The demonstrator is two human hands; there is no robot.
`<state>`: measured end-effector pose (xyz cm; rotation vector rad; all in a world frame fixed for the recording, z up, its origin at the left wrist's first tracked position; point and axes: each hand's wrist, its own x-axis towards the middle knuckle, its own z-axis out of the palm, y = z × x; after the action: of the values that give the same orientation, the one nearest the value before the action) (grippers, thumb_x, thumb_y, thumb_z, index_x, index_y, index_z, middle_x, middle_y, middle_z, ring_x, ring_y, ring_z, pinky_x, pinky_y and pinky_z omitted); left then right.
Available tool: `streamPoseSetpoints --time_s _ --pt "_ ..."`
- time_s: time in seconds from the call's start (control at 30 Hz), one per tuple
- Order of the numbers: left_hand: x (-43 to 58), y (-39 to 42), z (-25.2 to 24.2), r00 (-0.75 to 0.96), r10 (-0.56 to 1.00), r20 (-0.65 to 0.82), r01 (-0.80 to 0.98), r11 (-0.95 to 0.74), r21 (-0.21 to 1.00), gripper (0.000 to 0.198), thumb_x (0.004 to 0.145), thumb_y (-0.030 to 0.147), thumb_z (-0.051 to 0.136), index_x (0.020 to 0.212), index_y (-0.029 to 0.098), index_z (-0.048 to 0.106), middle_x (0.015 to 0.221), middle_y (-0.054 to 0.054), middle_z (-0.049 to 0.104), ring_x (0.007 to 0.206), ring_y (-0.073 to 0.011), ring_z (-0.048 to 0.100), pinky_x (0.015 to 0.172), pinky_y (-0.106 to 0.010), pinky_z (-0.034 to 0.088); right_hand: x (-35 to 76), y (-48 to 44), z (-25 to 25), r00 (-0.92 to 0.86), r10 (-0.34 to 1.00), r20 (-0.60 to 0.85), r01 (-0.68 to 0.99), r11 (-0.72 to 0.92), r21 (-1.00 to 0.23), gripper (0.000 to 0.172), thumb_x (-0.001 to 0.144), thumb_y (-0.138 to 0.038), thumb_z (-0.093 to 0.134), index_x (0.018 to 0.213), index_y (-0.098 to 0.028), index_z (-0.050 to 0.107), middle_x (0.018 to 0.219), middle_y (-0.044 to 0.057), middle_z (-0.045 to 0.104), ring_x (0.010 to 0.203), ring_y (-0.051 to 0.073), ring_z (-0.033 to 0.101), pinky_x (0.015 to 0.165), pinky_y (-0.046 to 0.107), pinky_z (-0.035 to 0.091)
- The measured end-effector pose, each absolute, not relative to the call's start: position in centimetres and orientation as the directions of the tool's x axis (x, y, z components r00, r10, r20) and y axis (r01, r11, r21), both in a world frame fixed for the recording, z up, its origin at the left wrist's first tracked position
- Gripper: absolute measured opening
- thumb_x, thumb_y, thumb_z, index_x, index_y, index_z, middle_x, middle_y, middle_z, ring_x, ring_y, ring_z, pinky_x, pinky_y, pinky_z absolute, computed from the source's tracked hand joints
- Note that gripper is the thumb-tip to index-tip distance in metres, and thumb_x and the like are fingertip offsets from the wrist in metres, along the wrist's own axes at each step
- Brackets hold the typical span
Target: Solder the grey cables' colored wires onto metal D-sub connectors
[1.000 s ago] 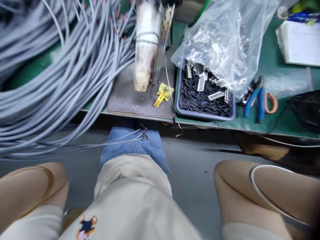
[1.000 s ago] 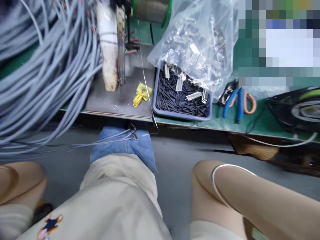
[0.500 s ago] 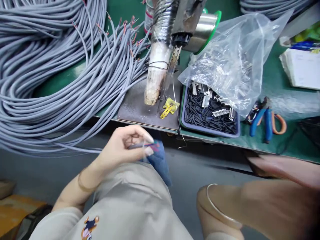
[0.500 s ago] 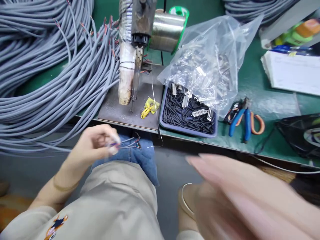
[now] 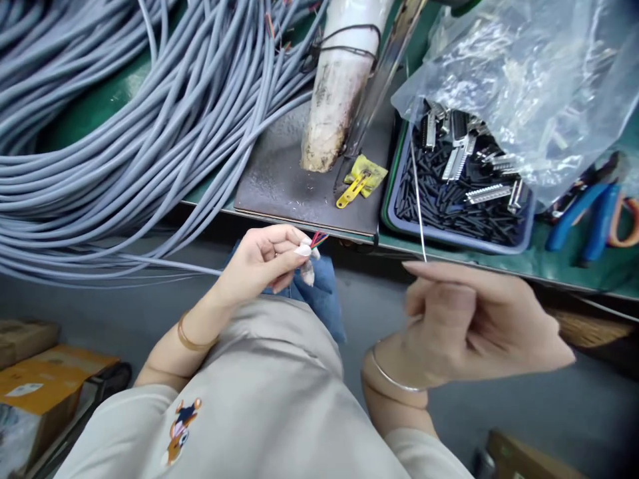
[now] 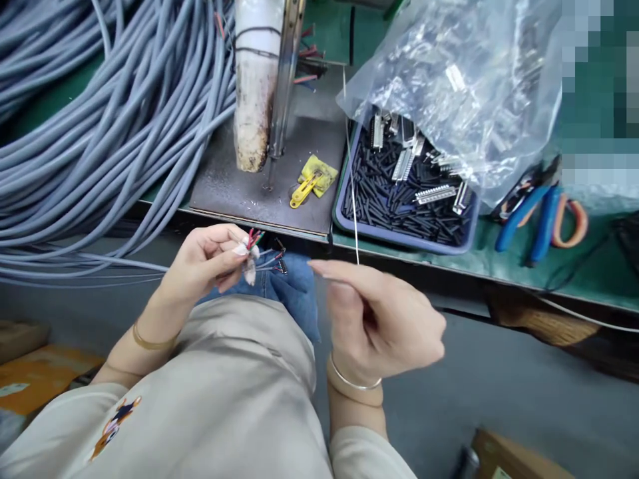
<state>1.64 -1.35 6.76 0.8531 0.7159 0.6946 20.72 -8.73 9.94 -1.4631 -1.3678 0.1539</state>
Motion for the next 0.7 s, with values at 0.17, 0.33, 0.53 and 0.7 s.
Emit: streamPoseSetpoints --time_s 0.17,0.33,0.53,0.7 --pt "1.4 -1.0 7.4 0.64 0.728 -0.248 -0.296 0.531 0.794 0.028 0.083 0.038 0.081 0.087 0.015 0.065 0.062 -0.001 0.069 0.039 -0.0072 0.054 0.033 -0.015 0.033 20.0 -7.7 9.7 0.298 0.83 0.472 0.666 0.173 -0.725 0.009 0.093 -0.026 0.07 0.094 -0.031 0.079 0.064 -0.006 0.067 0.046 0.008 0.047 0.044 0.027 0.032" --pt "2.3 -1.0 8.1 0.551 0.805 -0.22 -0.311 0.442 0.841 0.027 0.082 0.036 0.081 0.088 0.016 0.065 0.063 0.0 0.068 0.045 -0.0066 0.055 0.038 -0.015 0.036 19.5 -7.2 9.9 0.23 0.867 0.442 0.645 0.204 -0.737 0.01 0.093 -0.024 0.07 0.097 -0.029 0.078 0.069 -0.003 0.069 0.051 0.01 0.052 0.046 0.027 0.035" --pt "2.5 -1.1 7.9 0.442 0.872 -0.209 -0.295 0.362 0.884 0.021 0.081 0.032 0.081 0.086 0.017 0.067 0.062 0.003 0.064 0.049 -0.0071 0.056 0.042 -0.017 0.039 18.8 -7.4 10.6 0.272 0.848 0.455 0.602 0.219 -0.768 0.015 0.093 -0.022 0.07 0.1 -0.032 0.078 0.069 -0.003 0.07 0.054 0.013 0.057 0.046 0.029 0.037" --pt "2.4 -1.4 8.1 0.444 0.874 -0.199 -0.27 0.342 0.9 0.025 0.08 0.035 0.083 0.087 0.017 0.067 0.065 0.002 0.067 0.05 -0.0067 0.056 0.043 -0.016 0.039 19.0 -7.6 11.0 0.337 0.803 0.491 0.623 0.201 -0.756 0.015 0.095 -0.027 0.067 0.1 -0.034 0.079 0.059 -0.004 0.064 0.049 0.013 0.055 0.044 0.03 0.033"
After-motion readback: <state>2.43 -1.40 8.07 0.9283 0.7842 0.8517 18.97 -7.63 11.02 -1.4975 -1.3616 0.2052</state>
